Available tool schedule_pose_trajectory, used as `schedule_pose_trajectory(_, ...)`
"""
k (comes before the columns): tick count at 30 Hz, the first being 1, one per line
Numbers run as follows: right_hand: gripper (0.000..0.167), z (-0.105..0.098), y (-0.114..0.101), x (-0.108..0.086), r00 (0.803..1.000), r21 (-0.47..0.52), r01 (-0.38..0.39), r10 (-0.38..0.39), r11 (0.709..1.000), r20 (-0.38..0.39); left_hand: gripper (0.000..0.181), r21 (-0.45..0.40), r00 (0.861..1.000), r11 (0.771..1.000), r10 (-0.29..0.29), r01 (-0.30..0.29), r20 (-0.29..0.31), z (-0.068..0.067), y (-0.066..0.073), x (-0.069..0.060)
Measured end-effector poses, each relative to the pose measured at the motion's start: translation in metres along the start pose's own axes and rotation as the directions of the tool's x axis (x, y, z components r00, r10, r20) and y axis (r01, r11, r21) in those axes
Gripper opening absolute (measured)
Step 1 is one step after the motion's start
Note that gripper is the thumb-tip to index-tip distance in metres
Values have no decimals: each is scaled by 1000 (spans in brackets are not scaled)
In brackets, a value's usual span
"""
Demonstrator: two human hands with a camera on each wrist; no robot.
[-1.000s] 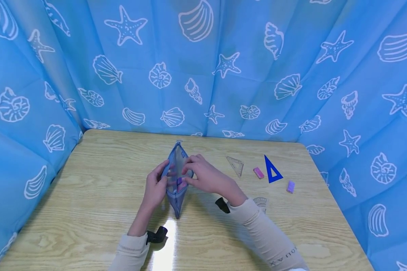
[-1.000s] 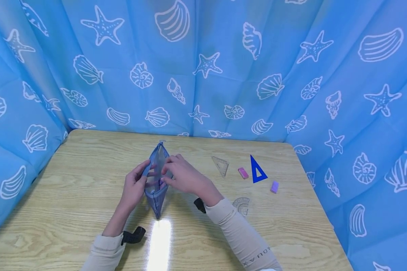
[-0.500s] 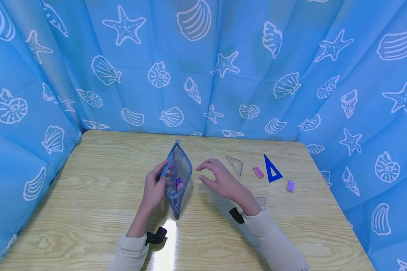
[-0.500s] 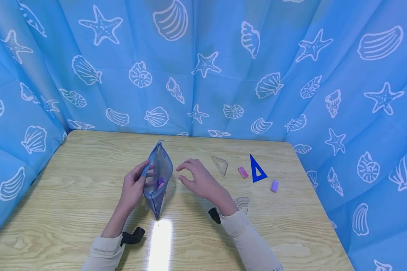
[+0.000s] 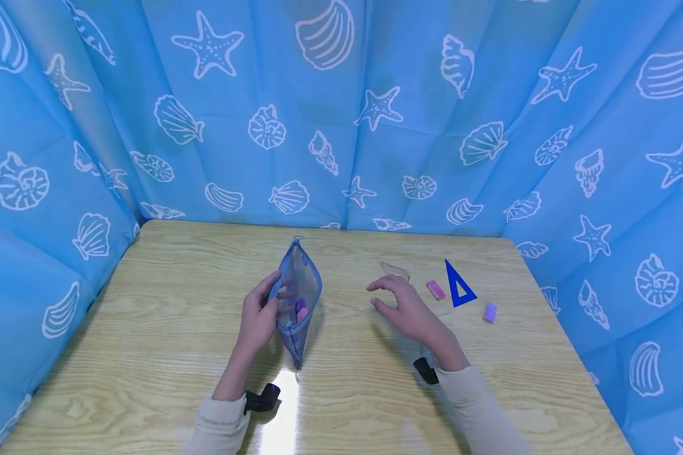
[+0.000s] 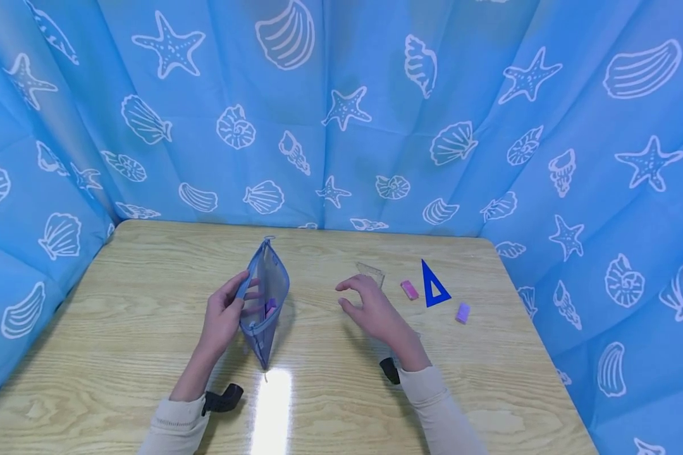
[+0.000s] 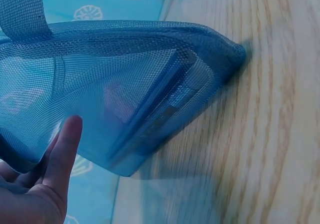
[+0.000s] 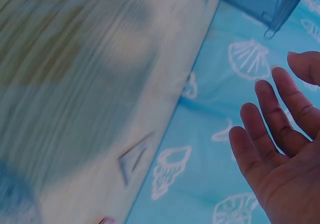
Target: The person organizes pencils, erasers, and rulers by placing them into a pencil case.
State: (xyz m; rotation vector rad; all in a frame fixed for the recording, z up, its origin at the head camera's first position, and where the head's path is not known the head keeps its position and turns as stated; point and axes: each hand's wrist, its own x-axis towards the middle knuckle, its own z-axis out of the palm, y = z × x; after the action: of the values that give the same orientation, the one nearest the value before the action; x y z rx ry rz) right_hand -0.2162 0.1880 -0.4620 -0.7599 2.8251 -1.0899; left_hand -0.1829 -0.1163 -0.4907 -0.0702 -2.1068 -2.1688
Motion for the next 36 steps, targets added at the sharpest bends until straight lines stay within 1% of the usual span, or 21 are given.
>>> schedule_pose_trajectory(6,28,-11,22,-11,999,5,-28,28,1000,-41,59,-1,1000,1000,2,-2,-1,0,0,-2)
schedule_pose_trajectory(10,28,-18,36,-15,995,-32,-64,61,997,-76,58,-7,1000,1000,-9,9,-12,-2,-1,-1)
schedule_pose_trajectory(14,30,-26,52,-17,987,-95,-134,124,986,-103,57,-21,1000,1000,-11,10,-21,-2,-1,-2)
schedule_pose_trajectory(17,32,-35,63,-18,978,-119,-187,173,975,-116,57,-30,1000,999,-14,13,-27,-2,0,-2)
schedule_pose_trajectory(22,35,-49,80,-18,959,-171,-271,250,947,-135,57,-33,999,999,-23,22,-38,-1,-1,-2)
schedule_pose_trajectory(25,42,-55,88,-19,942,-205,-334,318,920,-109,57,-40,999,999,-24,22,-40,-2,-2,-2)
schedule_pose_trajectory(27,48,-57,92,-18,927,-215,-376,367,901,-79,57,-35,999,999,-24,22,-40,-2,-2,-3)
schedule_pose_trajectory(29,52,-59,96,-18,914,-227,-402,402,887,-49,58,-23,999,999,-24,23,-42,-2,-2,-3)
schedule_pose_trajectory(32,52,-59,102,-16,902,-230,-424,430,876,-24,58,-11,999,1000,-23,22,-47,-1,-1,-3)
schedule_pose_trajectory(36,45,-57,108,-14,896,-228,-435,443,871,-20,58,-22,999,1000,-19,18,-45,-2,-2,-3)
